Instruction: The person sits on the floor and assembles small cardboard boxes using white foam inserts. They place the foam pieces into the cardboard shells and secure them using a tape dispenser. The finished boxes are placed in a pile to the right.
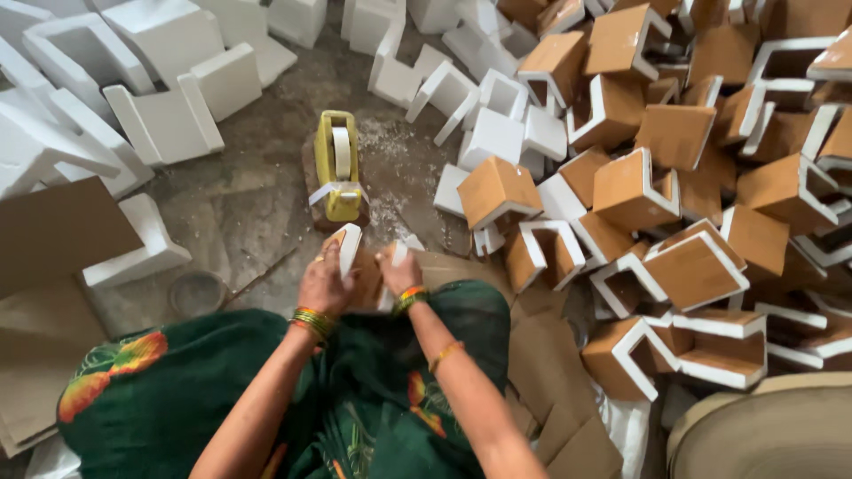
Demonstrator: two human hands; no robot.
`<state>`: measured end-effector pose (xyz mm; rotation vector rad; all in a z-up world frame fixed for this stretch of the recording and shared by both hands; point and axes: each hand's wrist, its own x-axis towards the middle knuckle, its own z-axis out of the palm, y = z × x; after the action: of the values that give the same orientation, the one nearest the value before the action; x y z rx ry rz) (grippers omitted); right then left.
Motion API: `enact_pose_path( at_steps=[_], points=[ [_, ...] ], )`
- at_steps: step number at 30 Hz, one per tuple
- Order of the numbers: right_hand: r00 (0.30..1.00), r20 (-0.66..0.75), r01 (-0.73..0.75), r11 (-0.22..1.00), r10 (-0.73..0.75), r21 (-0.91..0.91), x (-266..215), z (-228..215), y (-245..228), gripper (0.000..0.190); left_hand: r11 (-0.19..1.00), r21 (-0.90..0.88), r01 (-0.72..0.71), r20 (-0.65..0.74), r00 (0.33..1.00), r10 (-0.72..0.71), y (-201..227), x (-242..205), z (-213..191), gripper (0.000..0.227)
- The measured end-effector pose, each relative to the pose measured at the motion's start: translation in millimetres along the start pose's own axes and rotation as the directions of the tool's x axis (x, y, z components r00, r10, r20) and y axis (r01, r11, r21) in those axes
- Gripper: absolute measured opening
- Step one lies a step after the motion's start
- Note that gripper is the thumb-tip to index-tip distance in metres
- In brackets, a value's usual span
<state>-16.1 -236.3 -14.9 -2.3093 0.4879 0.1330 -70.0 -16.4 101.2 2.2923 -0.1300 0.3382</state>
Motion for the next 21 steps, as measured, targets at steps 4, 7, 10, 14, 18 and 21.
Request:
enact_pose_path(
  at_steps=[4,7,10,14,18,21],
  points=[
    [0.966,-0.216,0.163,0.983,-0.142,0.082,-12,-16,-4,0.060,0.972,0.229,0.062,0.182,0.978,-0.105,-8,22,-19,0.047],
    [0.956,-0.074,0.292,0.881,-0.285,0.372,-17,-51,-36,0.050,0.959,0.231,-0.167,0.074,0.985,0.154,-20,30,-10,0.037],
    [0.799,0.246,0.397,0.789,-0.548,0.468,-8,-45,-64,0.039,0.941,0.282,-0.189,0.024,0.981,0.190,-24,38,3,0.042],
    [0.813,0.258,0.164,0.630,-0.523,0.759,10,-10,-54,0.038,0.996,0.032,-0.080,0.030,0.996,0.079,-37,45,7,0.038],
    [0.841,0.182,0.179,0.579,-0.509,0.795,-2,-9,-49,0.053,0.994,-0.113,0.011,-0.393,0.918,-0.055,-45,31,30,0.050],
    [0.854,0.241,0.123,0.630,-0.460,0.766,-7,-11,-53,0.057,0.869,-0.473,0.145,-0.274,0.913,-0.302,-66,29,53,0.047]
  ],
)
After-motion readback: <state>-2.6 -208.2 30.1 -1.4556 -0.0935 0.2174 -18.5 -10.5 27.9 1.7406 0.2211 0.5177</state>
